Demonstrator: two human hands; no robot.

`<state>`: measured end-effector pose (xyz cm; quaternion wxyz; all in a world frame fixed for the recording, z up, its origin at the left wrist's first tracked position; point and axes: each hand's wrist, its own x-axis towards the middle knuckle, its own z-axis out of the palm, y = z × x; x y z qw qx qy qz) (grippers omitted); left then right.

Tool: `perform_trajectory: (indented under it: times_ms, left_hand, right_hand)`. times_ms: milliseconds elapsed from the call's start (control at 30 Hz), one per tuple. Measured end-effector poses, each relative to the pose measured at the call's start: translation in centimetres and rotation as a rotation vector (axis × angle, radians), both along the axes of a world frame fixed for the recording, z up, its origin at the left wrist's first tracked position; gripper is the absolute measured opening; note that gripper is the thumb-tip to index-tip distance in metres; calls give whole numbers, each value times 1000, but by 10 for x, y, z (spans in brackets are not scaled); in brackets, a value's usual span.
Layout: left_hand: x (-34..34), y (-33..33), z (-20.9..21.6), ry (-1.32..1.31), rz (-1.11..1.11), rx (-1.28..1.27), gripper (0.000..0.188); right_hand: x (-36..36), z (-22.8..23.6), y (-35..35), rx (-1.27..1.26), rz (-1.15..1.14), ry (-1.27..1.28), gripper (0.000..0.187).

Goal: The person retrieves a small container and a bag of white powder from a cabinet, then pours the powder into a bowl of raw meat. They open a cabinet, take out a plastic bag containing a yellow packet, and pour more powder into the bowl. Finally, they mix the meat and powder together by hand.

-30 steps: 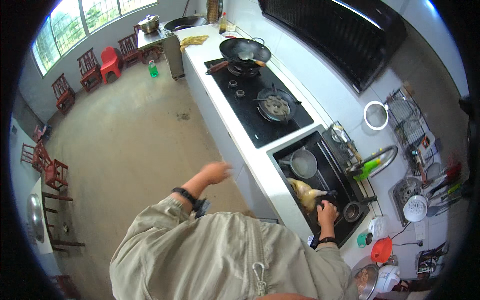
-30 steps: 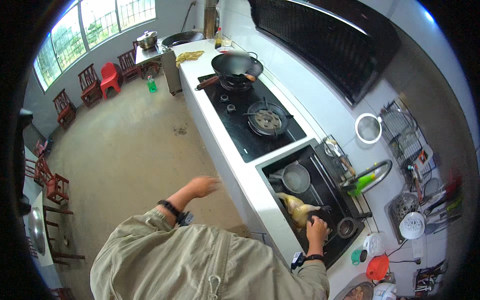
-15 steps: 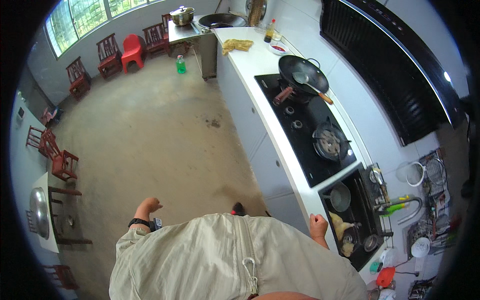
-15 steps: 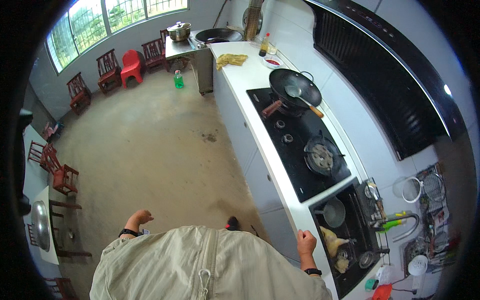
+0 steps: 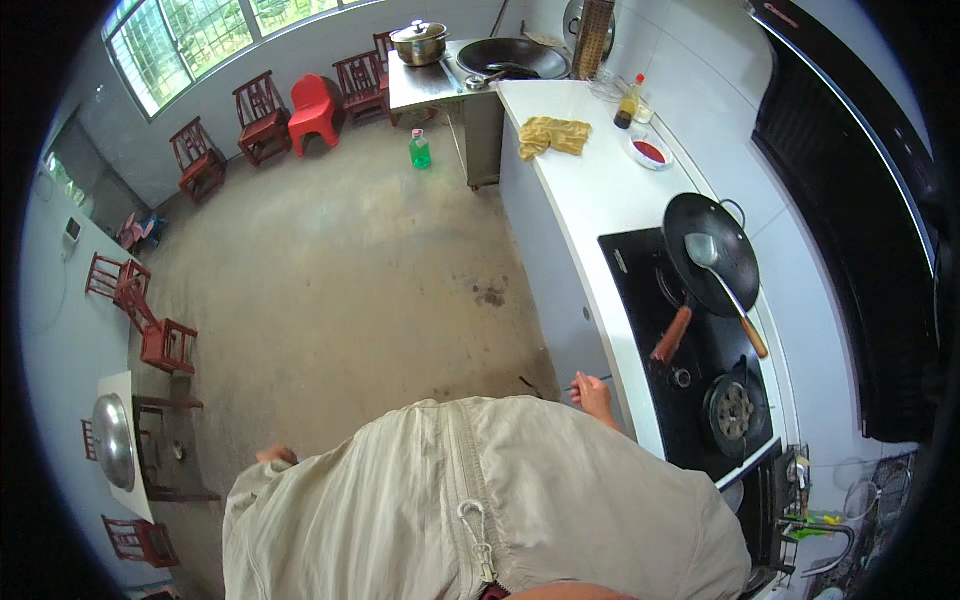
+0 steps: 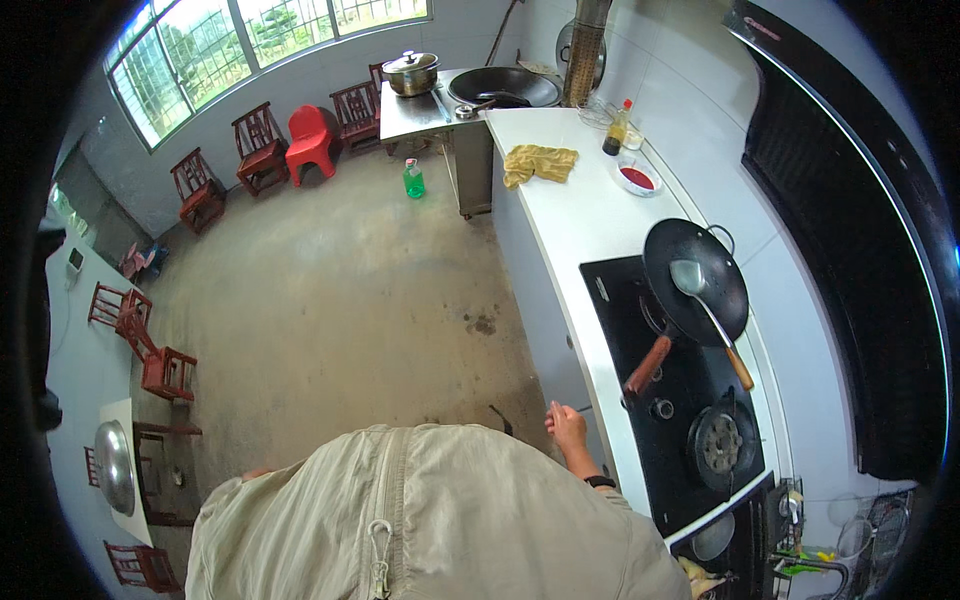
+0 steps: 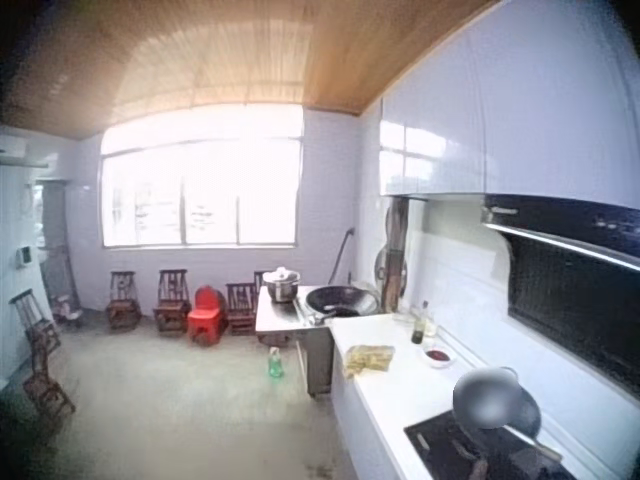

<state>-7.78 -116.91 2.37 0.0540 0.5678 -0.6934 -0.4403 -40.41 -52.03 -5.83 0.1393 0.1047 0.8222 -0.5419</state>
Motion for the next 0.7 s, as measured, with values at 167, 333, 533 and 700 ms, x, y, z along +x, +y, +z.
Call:
perform_trajectory:
  times_ms: [167, 333, 533, 700]
  left_hand:
    - [-30, -83, -81, -548, -276, 102, 30]
    - [-189, -182, -151, -700, -743, 78, 29]
    - [-579, -192, -156, -173, -1179, -609, 27]
    - [-808, -30, -66, 290, -1387, -661, 31]
  right_hand:
    - [-73, -29, -51, 221, 93, -83, 43]
    - [-101, -70, -63, 755, 314, -183, 38]
    - [-97, -100, -101, 672, 279, -332, 36]
    - [-119, -97, -122, 538, 135, -430, 35]
